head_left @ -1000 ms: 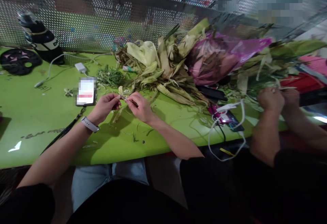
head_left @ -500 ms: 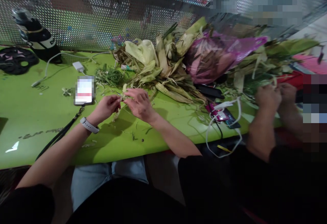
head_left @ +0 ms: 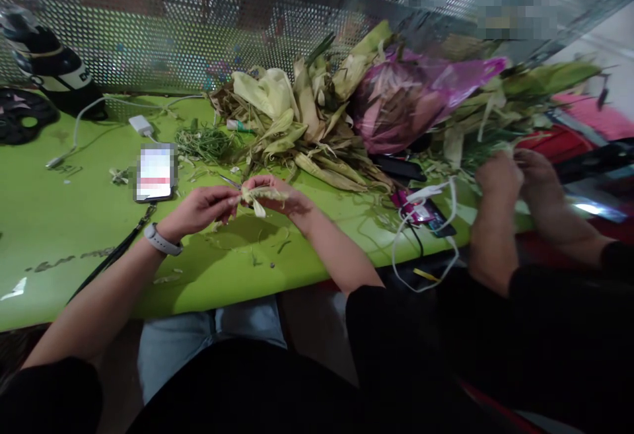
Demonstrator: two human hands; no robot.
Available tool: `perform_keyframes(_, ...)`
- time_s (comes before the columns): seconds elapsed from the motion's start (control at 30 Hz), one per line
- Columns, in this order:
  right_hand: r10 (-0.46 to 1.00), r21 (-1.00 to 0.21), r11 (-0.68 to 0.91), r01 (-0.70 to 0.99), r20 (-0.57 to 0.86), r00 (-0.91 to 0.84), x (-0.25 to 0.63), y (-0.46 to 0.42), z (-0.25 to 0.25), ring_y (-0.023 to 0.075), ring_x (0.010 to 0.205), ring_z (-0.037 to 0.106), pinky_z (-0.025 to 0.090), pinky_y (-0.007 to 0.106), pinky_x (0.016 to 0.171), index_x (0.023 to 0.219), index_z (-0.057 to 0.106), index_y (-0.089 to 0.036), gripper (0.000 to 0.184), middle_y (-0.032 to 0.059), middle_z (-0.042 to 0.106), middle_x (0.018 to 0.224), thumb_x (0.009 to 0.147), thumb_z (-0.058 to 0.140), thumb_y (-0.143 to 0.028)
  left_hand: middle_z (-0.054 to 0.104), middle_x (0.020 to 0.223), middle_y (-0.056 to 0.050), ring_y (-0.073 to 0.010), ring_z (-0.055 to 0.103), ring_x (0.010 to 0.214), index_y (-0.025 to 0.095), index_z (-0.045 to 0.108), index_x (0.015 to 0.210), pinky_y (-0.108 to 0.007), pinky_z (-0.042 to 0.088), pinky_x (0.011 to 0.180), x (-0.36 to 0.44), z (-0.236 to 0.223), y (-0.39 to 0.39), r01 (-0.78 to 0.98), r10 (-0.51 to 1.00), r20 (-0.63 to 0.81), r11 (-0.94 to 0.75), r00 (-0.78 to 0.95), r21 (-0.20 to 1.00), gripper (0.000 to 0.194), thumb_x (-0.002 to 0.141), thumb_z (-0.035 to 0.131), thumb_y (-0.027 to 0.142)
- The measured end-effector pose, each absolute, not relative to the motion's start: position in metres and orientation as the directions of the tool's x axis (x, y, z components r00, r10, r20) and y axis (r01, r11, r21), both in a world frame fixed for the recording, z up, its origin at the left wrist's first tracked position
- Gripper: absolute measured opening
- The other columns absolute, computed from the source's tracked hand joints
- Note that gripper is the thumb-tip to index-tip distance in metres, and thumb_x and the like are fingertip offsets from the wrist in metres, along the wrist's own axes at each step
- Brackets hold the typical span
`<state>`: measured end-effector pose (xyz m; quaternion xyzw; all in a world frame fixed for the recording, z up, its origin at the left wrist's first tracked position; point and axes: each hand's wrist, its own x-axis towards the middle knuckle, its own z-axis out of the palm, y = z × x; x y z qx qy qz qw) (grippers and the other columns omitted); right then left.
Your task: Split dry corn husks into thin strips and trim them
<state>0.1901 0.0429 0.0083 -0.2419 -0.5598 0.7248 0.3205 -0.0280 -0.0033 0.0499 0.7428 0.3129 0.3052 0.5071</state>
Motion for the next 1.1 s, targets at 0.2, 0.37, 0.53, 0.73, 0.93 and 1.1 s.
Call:
perform_keyframes(0.2,0.939,-0.988,0.028,-0.154,0.078,-0.334,0.163,0.035,-0.007,0.0124,0.074,0.062,0.054,0.027,0.073,0.082,0.064,-0.018,0.032,0.0018,0.067,0.08,0.076,0.075,-0.048,0.064,0.072,-0.002,-0.0085,0.06,0.055,0.014,0.062,0.09,-0.021,0.051,0.056,-0.014,0.03,-0.001,-0.094,0.982,0.038,-0.021,0.184,0.995,0.025,0.087,0.066,0.038)
perform_keyframes(0.37,0.803,-0.694,0.594,0.408,0.54,-0.25,0.16,0.022,-0.005,0.0177,0.082,0.061,0.052,0.034,0.079,0.091,0.072,-0.019,0.025,0.0069,0.068,0.085,0.091,0.06,-0.041,0.066,0.074,-0.002,-0.0099,0.063,0.056,0.013,0.061,0.09,-0.025,0.054,0.061,-0.006,0.024,-0.004,-0.061,0.996,-0.029,0.034,0.082,0.998,0.019,0.089,0.064,0.032)
perform_keyframes(0.53,0.682,-0.506,0.707,0.494,0.672,-0.288,0.161,0.017,0.0,0.0183,0.087,0.062,0.053,0.033,0.079,0.096,0.072,-0.023,0.022,0.0073,0.066,0.092,0.096,0.054,-0.036,0.066,0.074,-0.002,-0.0108,0.063,0.065,0.014,0.062,0.085,-0.025,0.051,0.066,-0.006,0.025,-0.005,-0.013,0.995,0.028,-0.027,0.092,1.0,0.012,0.089,0.062,0.025)
perform_keyframes(0.73,0.691,-0.554,0.682,0.477,0.702,-0.172,0.161,0.018,0.003,0.0169,0.087,0.059,0.05,0.032,0.081,0.085,0.062,-0.019,0.023,0.0073,0.061,0.09,0.097,0.051,-0.035,0.056,0.068,0.001,-0.0077,0.05,0.061,0.014,0.061,0.081,-0.02,0.043,0.062,-0.01,0.026,-0.003,-0.039,0.987,0.088,-0.083,0.138,0.996,0.014,0.09,0.059,0.024)
perform_keyframes(0.93,0.896,-0.859,0.444,0.257,0.422,-0.138,0.16,0.028,-0.008,0.0137,0.073,0.055,0.049,0.028,0.07,0.077,0.056,-0.019,0.036,0.0032,0.058,0.082,0.088,0.058,-0.053,0.057,0.067,0.001,-0.007,0.05,0.059,0.015,0.06,0.078,-0.02,0.042,0.058,-0.009,0.025,-0.007,-0.304,0.93,-0.007,0.128,0.369,0.944,0.021,0.085,0.07,0.033)
perform_keyframes(1.1,0.933,-0.976,0.214,-0.027,0.213,-0.289,0.158,0.021,0.001,0.0132,0.074,0.056,0.05,0.028,0.073,0.086,0.058,-0.019,0.035,0.0021,0.062,0.087,0.08,0.067,-0.053,0.059,0.066,0.0,-0.0065,0.05,0.057,0.013,0.064,0.078,-0.019,0.042,0.056,-0.007,0.02,-0.011,-0.345,0.847,-0.017,0.234,0.531,0.909,0.027,0.083,0.073,0.038)
